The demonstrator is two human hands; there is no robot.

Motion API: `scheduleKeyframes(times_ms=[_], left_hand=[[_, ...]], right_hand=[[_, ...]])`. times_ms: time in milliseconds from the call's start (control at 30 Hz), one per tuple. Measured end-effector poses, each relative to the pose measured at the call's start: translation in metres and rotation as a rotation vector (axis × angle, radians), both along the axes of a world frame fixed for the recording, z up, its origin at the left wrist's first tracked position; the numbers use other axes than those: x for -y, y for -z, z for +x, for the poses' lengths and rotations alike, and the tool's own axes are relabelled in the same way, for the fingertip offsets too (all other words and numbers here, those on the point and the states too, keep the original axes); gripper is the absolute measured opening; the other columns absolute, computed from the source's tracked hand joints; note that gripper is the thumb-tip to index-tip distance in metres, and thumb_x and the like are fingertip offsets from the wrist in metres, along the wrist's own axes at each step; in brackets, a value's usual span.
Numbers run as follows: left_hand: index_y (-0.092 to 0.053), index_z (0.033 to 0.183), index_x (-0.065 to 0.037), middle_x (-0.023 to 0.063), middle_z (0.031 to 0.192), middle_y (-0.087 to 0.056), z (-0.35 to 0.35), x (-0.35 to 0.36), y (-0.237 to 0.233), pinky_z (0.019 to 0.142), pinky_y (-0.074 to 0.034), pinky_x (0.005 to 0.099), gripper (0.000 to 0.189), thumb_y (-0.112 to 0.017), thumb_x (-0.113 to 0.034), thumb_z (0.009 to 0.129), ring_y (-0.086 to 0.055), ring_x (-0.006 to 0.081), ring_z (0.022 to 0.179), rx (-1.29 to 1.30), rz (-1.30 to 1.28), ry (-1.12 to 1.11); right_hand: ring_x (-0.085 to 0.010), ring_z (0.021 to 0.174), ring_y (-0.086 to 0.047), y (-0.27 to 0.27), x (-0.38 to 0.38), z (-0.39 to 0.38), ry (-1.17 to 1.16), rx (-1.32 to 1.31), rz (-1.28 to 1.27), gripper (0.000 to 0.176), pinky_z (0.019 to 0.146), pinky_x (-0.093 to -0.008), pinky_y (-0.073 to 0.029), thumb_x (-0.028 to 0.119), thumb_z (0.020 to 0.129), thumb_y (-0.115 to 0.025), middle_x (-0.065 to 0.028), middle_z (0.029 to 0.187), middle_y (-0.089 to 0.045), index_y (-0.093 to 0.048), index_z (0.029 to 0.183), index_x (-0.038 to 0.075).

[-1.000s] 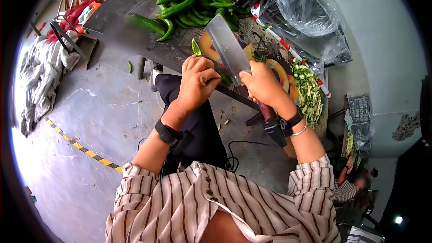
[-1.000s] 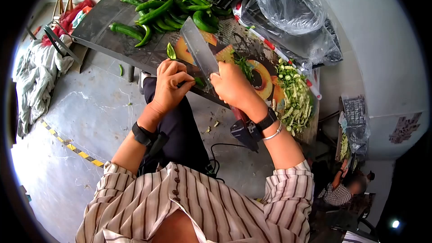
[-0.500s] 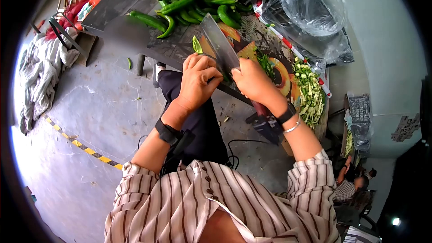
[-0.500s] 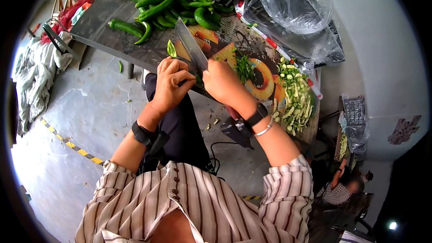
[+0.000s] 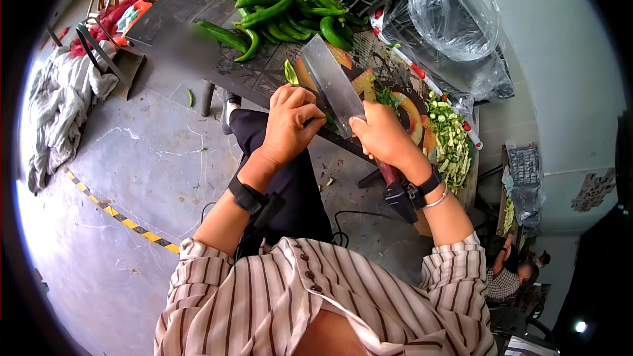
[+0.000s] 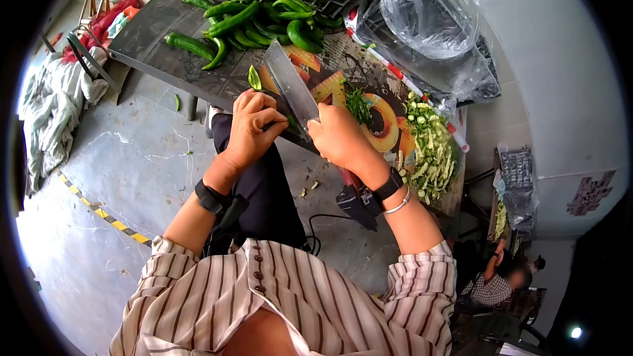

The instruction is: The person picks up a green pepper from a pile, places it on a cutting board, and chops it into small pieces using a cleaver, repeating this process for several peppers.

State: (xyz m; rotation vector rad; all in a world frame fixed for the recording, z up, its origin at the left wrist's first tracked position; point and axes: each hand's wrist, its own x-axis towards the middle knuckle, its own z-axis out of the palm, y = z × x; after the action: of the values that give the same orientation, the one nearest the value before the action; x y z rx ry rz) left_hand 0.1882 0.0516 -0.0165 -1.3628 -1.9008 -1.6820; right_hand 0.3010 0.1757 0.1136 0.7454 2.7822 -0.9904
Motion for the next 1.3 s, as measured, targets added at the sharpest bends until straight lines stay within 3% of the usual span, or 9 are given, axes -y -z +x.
scheduleKeyframes(times_ms=[133, 300, 367, 633, 800, 967, 1100, 1200, 1300], left_hand=[[-0.066, 0.072, -0.013, -0.0003, 0.087, -0.055, 0.000, 0.001, -0.001, 0.092, -0.037, 0.0392, 0.015, -0.078, -0.011, 0.063, -0.053, 0.0228, 0.093, 0.016, -0.002, 0.010], [-0.066, 0.073, -0.013, -0.0005, 0.087, -0.055, 0.000, 0.001, 0.000, 0.092, -0.037, 0.0392, 0.016, -0.078, -0.011, 0.063, -0.053, 0.0230, 0.093, 0.026, 0.004, 0.018], [-0.065, 0.073, -0.012, 0.0004, 0.090, -0.057, 0.000, 0.003, -0.002, 0.098, -0.037, 0.0405, 0.014, -0.076, -0.010, 0.064, -0.053, 0.0236, 0.097, 0.022, -0.047, 0.016], [-0.065, 0.073, -0.013, 0.0003, 0.090, -0.057, 0.000, 0.003, -0.002, 0.098, -0.037, 0.0405, 0.014, -0.076, -0.011, 0.065, -0.053, 0.0235, 0.097, 0.041, -0.044, 0.017], [-0.065, 0.073, -0.013, 0.0003, 0.090, -0.056, 0.000, 0.003, -0.002, 0.098, -0.037, 0.0403, 0.014, -0.076, -0.011, 0.065, -0.053, 0.0234, 0.097, 0.036, -0.044, 0.019], [-0.065, 0.073, -0.013, 0.0006, 0.091, -0.057, 0.001, 0.003, -0.002, 0.098, -0.037, 0.0399, 0.014, -0.076, -0.011, 0.065, -0.053, 0.0237, 0.098, 0.032, -0.032, 0.022], [-0.065, 0.073, -0.013, 0.0010, 0.091, -0.057, 0.002, 0.004, -0.003, 0.098, -0.037, 0.0399, 0.014, -0.075, -0.011, 0.064, -0.053, 0.0241, 0.098, 0.025, -0.047, 0.032], [-0.065, 0.073, -0.013, 0.0013, 0.091, -0.057, 0.002, 0.002, 0.000, 0.098, -0.037, 0.0403, 0.014, -0.075, -0.011, 0.064, -0.053, 0.0246, 0.098, 0.014, -0.045, -0.004], [-0.065, 0.073, -0.012, 0.0015, 0.091, -0.056, 0.000, 0.003, 0.000, 0.098, -0.038, 0.0406, 0.014, -0.075, -0.011, 0.064, -0.053, 0.0251, 0.098, 0.000, -0.021, 0.007]], right_hand=[[-0.0417, 0.058, -0.060, 0.012, -0.006, 0.000, -0.067, -0.018, 0.085, 0.025, 0.056, -0.0447, -0.047, 0.014, 0.085, -0.058, -0.0266, 0.063, -0.056, -0.052, 0.078, -0.009], [-0.0451, 0.063, -0.059, 0.016, -0.004, -0.009, -0.075, -0.013, 0.083, 0.024, 0.057, -0.0466, -0.046, 0.013, 0.084, -0.058, -0.0281, 0.065, -0.056, -0.052, 0.079, -0.009], [-0.0450, 0.063, -0.059, 0.019, -0.006, -0.016, -0.067, -0.051, 0.050, 0.023, 0.057, -0.0465, -0.046, 0.012, 0.084, -0.058, -0.0285, 0.065, -0.055, -0.052, 0.079, -0.009], [-0.0213, 0.045, -0.058, -0.004, 0.002, -0.011, 0.074, -0.029, -0.080, 0.023, 0.046, -0.0353, -0.046, 0.014, 0.089, -0.056, -0.0134, 0.055, -0.055, -0.051, 0.080, -0.007], [-0.0260, 0.046, -0.059, 0.001, 0.003, -0.001, -0.004, -0.018, -0.026, 0.023, 0.047, -0.0380, -0.046, 0.014, 0.089, -0.057, -0.0186, 0.056, -0.056, -0.051, 0.081, -0.007], [-0.0447, 0.068, -0.061, 0.011, -0.003, -0.004, -0.095, 0.003, 0.084, 0.023, 0.060, -0.0458, -0.047, 0.014, 0.085, -0.059, -0.0286, 0.069, -0.058, -0.053, 0.080, -0.008], [-0.0480, 0.077, -0.059, 0.006, 0.002, -0.018, -0.106, 0.067, 0.111, 0.021, 0.065, -0.0482, -0.047, 0.012, 0.084, -0.058, -0.0308, 0.074, -0.058, -0.054, 0.081, -0.009], [-0.0477, 0.077, -0.060, 0.018, 0.004, -0.030, -0.215, -0.187, 0.306, 0.022, 0.065, -0.0489, -0.047, 0.012, 0.083, -0.057, -0.0312, 0.075, -0.058, -0.054, 0.078, -0.010], [-0.0494, 0.079, -0.059, 0.025, -0.007, -0.036, -0.095, -0.127, 0.152, 0.021, 0.066, -0.0486, -0.048, 0.011, 0.083, -0.056, -0.0314, 0.077, -0.059, -0.054, 0.079, -0.010]])
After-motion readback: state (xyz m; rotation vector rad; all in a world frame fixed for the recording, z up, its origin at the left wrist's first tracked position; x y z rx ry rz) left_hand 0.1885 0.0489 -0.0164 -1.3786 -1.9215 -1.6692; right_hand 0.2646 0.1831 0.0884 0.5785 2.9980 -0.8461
